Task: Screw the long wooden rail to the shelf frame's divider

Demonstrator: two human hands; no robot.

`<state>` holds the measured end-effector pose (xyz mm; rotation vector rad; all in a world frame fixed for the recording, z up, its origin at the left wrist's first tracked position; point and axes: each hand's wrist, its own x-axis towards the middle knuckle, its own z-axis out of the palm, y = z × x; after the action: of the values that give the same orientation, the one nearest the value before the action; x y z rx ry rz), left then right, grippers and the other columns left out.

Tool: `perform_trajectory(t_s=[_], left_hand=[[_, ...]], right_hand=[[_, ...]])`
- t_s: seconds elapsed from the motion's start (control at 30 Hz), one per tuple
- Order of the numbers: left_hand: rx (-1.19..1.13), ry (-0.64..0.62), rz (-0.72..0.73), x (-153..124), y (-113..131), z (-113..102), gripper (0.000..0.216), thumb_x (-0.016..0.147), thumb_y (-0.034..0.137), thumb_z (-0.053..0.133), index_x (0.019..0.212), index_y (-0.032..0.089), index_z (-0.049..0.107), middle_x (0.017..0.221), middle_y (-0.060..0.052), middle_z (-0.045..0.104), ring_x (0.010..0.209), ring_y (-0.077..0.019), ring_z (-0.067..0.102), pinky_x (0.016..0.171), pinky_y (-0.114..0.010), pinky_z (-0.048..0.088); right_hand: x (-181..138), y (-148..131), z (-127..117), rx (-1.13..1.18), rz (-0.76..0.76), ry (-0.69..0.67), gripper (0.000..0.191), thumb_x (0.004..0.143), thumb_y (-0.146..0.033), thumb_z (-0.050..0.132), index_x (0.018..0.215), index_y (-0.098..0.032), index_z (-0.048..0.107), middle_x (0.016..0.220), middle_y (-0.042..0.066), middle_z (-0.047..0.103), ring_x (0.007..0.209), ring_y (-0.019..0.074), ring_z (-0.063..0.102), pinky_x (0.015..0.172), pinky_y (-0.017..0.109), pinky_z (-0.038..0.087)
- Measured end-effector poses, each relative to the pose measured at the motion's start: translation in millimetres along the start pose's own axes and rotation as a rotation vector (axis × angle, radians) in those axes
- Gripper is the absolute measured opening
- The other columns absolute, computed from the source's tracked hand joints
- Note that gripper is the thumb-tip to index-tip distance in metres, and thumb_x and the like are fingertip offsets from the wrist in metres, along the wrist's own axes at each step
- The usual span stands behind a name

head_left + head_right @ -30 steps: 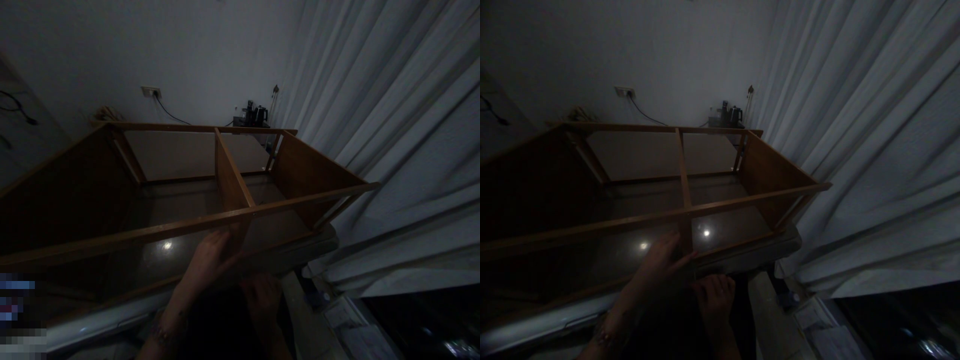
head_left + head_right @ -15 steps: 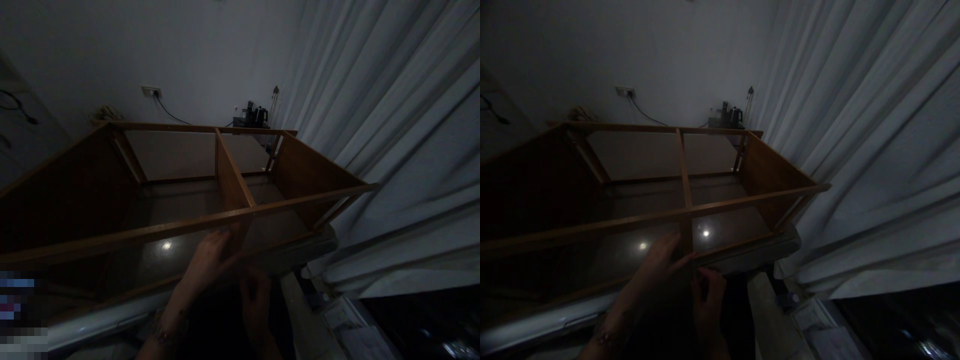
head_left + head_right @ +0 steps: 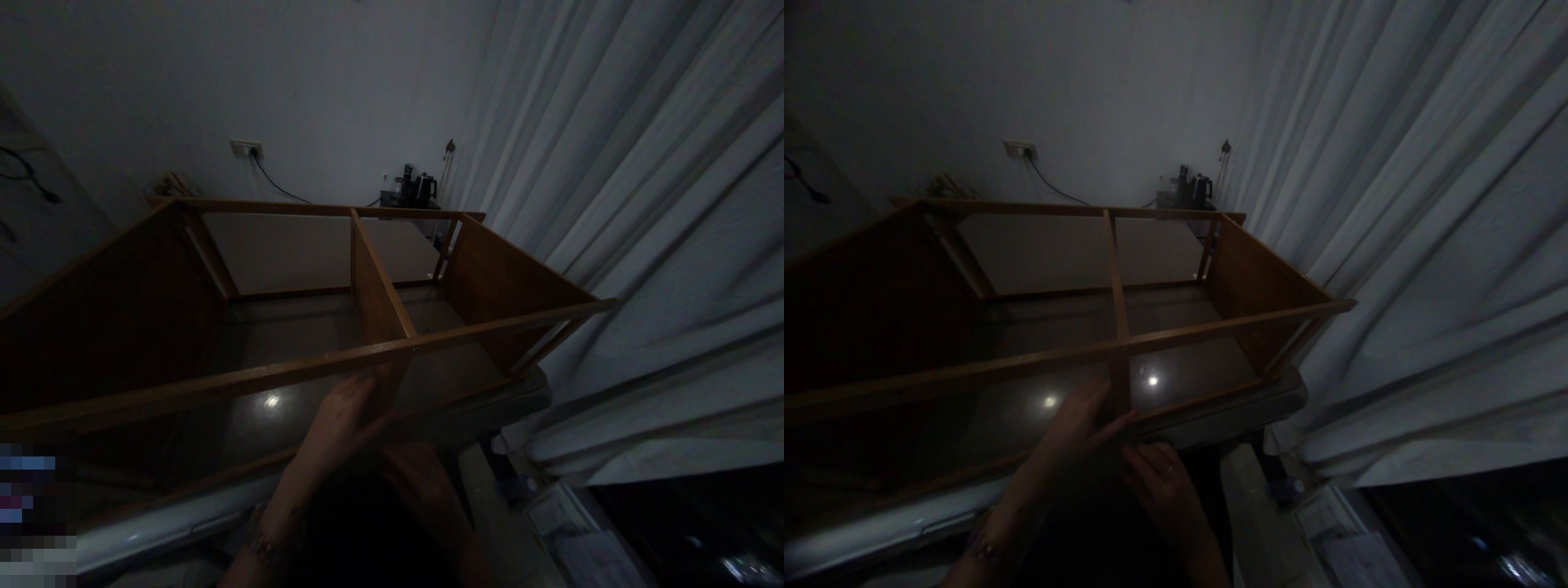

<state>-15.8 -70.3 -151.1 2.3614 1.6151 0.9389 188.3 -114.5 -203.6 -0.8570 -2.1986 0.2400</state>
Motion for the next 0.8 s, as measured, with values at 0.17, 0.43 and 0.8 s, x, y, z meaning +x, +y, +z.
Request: perform_trajectory(t_s=[0.17,0.43,0.8], left_hand=[[0.051,0.016,-0.004,-2,-3,2,0.042,0.086,0.047,0.063,0.114,0.016,0.058,0.116,-0.015,0.067,0.107,-0.0303,0.065,0.089,-0.044,0.055],[0.032,-0.018,-0.035,-2,-1,1,0.040,0.087,0.048,0.061,0.111,0.016,0.060,0.109,-0.014,0.069,0.101,-0.0289,0.066,0.086,-0.042,0.056],[0.052,-0.010,-0.039,-2,-2,1,0.037,0.086,0.049,0.061,0.104,0.016,0.062,0.104,-0.013,0.069,0.098,-0.0298,0.067,0.083,-0.043,0.056]], right_hand=[[5,7,-9,-0.027,-0.088,-0.092,0.038,0.095,-0.019,0.056,0.133,-0.025,0.055,0.109,0.004,0.072,0.098,0.0179,0.067,0.088,0.032,0.056],[15,2,7,0.085,-0.030,0.033,0.011,0.093,-0.030,0.061,0.099,-0.026,0.070,0.089,0.001,0.073,0.087,0.0163,0.067,0.080,0.031,0.056],[12,-16,34,0.150,0.169,0.296,0.020,0.096,-0.026,0.053,0.079,-0.023,0.064,0.075,0.002,0.065,0.074,0.0168,0.062,0.066,0.030,0.051]])
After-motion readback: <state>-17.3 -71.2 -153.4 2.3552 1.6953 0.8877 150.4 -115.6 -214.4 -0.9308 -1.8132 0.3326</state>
